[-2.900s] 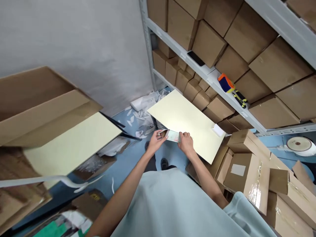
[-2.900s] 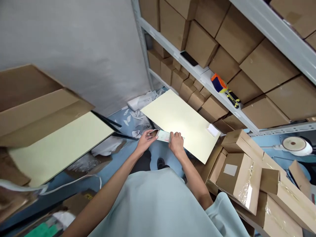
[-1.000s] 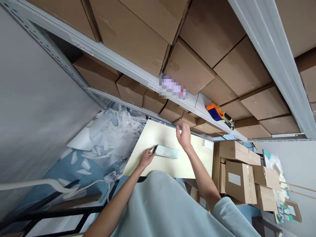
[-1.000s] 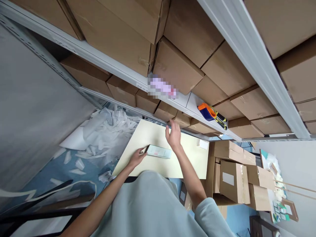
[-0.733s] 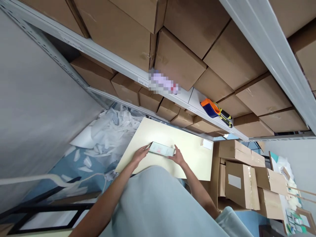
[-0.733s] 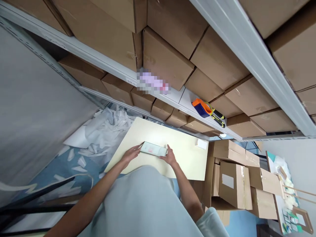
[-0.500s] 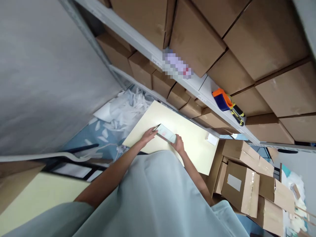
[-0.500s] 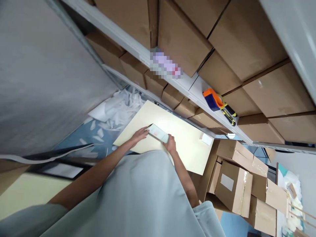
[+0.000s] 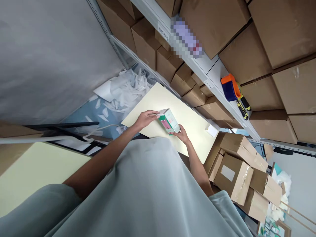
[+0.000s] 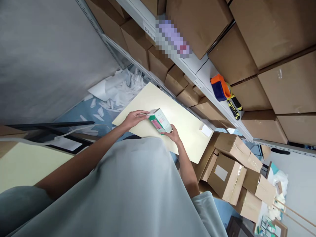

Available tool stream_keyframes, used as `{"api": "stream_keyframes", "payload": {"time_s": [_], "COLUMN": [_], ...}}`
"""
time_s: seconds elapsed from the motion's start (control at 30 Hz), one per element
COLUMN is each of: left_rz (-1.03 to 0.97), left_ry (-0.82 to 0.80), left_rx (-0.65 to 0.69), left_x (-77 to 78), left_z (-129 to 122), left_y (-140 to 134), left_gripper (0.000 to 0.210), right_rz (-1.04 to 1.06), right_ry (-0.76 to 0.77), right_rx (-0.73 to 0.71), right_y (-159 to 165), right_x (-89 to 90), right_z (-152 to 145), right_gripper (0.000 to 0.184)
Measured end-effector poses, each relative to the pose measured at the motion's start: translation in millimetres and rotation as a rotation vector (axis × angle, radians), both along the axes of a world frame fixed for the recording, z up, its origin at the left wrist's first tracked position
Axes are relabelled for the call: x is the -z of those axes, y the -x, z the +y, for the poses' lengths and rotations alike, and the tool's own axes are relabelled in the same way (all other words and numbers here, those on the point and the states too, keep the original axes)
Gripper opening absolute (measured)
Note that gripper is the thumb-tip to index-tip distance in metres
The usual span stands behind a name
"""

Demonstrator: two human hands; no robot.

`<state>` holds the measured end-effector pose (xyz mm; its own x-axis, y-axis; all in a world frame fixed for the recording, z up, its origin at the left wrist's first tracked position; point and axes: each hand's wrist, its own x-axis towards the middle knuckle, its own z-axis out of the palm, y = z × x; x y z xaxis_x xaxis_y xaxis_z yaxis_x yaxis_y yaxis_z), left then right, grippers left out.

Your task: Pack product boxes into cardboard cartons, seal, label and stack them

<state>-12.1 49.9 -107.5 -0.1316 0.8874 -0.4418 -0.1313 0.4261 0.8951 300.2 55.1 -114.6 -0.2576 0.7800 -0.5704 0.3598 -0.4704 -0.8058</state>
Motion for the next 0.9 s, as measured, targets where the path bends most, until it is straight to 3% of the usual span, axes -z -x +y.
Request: {"api": "stream_keyframes", "payload": {"time_s": [0.43, 0.9], "left_rz": [0.018, 0.095], "left_ry": [-0.187, -0.244], "left_rx": [0.064, 0.109], "left_x": [-43.6, -38.6], "left_z": [-15, -22], "left_y": [8, 16], "left_gripper": [0.079, 0.073], "right_rz": [0.072, 0.104], "right_ry": [0.031, 0.053], "right_rx": [-0.038, -0.065], "right_y": [-9, -14], "right_x": [-27.7, -29.5], "right_z": [-20, -31], "right_gripper": [0.084, 0.083]}}
